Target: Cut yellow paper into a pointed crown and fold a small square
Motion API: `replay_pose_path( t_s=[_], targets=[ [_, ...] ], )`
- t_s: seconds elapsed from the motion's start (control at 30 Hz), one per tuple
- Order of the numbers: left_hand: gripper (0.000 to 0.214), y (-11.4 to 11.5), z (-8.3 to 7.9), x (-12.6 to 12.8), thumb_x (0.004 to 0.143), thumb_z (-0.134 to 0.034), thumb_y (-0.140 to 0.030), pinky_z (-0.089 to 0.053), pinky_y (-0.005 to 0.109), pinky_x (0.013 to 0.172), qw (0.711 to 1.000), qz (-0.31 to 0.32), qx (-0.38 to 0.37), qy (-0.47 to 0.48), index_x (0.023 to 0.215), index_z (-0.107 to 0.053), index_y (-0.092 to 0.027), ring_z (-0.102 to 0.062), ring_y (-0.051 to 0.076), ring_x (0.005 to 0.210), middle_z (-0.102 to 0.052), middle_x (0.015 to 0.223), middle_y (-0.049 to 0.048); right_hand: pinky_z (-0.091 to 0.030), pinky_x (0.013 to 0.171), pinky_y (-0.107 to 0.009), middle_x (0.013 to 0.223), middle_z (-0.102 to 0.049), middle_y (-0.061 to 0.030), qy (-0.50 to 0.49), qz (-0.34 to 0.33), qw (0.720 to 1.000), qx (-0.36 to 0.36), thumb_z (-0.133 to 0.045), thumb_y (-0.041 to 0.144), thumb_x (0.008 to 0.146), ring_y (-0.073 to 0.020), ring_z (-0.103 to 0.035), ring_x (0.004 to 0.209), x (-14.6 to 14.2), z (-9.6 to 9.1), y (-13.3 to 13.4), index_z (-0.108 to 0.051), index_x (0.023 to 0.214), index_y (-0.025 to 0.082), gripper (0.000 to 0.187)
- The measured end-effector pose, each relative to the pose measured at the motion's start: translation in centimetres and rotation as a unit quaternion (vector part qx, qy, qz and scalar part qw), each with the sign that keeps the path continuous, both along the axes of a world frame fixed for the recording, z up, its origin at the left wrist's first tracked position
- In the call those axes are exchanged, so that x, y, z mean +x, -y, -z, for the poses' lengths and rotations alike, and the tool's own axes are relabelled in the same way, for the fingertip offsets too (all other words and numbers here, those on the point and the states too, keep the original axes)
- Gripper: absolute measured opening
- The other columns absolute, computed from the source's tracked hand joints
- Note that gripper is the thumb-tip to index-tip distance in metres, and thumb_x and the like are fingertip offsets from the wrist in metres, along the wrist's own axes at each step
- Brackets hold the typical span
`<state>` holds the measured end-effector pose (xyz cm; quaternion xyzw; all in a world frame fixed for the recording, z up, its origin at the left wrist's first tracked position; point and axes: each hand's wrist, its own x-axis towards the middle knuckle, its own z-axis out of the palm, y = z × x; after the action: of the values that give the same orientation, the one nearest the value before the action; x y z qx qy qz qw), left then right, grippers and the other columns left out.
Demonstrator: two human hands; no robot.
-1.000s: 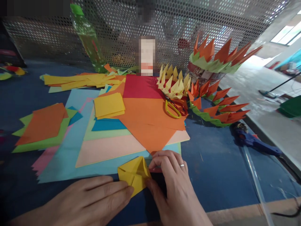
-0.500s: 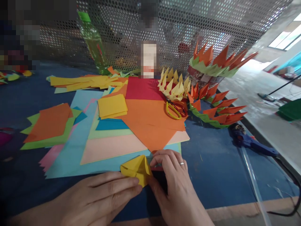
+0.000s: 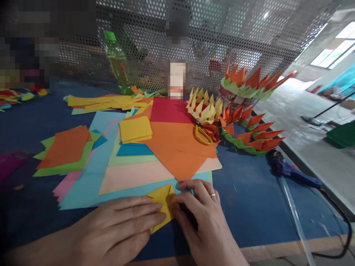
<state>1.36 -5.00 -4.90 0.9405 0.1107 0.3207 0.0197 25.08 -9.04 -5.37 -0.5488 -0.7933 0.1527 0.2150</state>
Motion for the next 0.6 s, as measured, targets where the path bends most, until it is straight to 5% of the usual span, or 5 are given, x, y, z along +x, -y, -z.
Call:
replay_pose_path(
  t_s=[0.1,0.2,0.6],
  targets=[
    [0.026,-0.3,-1.1,-0.5,0.094,-0.052,-0.023,-0.049,0.03,0.102,0.995,-0.055,-0.041,-0.068,0.111,-0.069,-0.015,-0.063,0.019,0.114,-0.068,0.122,0.0092,-0.047,0.091,-0.042,0.118,-0.057,-0.007,0.001,0.001,1.0,0.004,-0.054,0.018,0.092,-0.0243,-0.052,0.116,-0.1,0.0,0.0,-0.064,0.106,0.029,0.02],
    [0.027,-0.3,-1.7,-0.6,0.093,-0.053,-0.022,-0.053,0.03,0.097,0.992,-0.105,-0.049,-0.038,0.113,-0.069,-0.014,-0.067,0.02,0.107,-0.071,0.115,0.0097,-0.047,0.092,-0.043,0.118,-0.058,-0.0075,0.005,-0.002,1.0,0.018,-0.056,0.02,0.091,-0.025,-0.053,0.116,0.0,0.0,0.0,-0.066,0.106,0.029,0.02],
    [0.026,-0.2,-0.8,0.0,0.095,-0.05,-0.022,-0.055,0.033,0.092,0.994,-0.099,-0.035,-0.035,0.11,-0.071,-0.014,-0.069,0.019,0.1,-0.073,0.108,0.0091,-0.049,0.089,-0.04,0.113,-0.062,-0.0058,0.013,0.037,0.999,0.013,-0.057,0.017,0.09,-0.0233,-0.057,0.111,-0.8,-0.1,0.1,-0.062,0.105,0.027,0.019]
  ],
)
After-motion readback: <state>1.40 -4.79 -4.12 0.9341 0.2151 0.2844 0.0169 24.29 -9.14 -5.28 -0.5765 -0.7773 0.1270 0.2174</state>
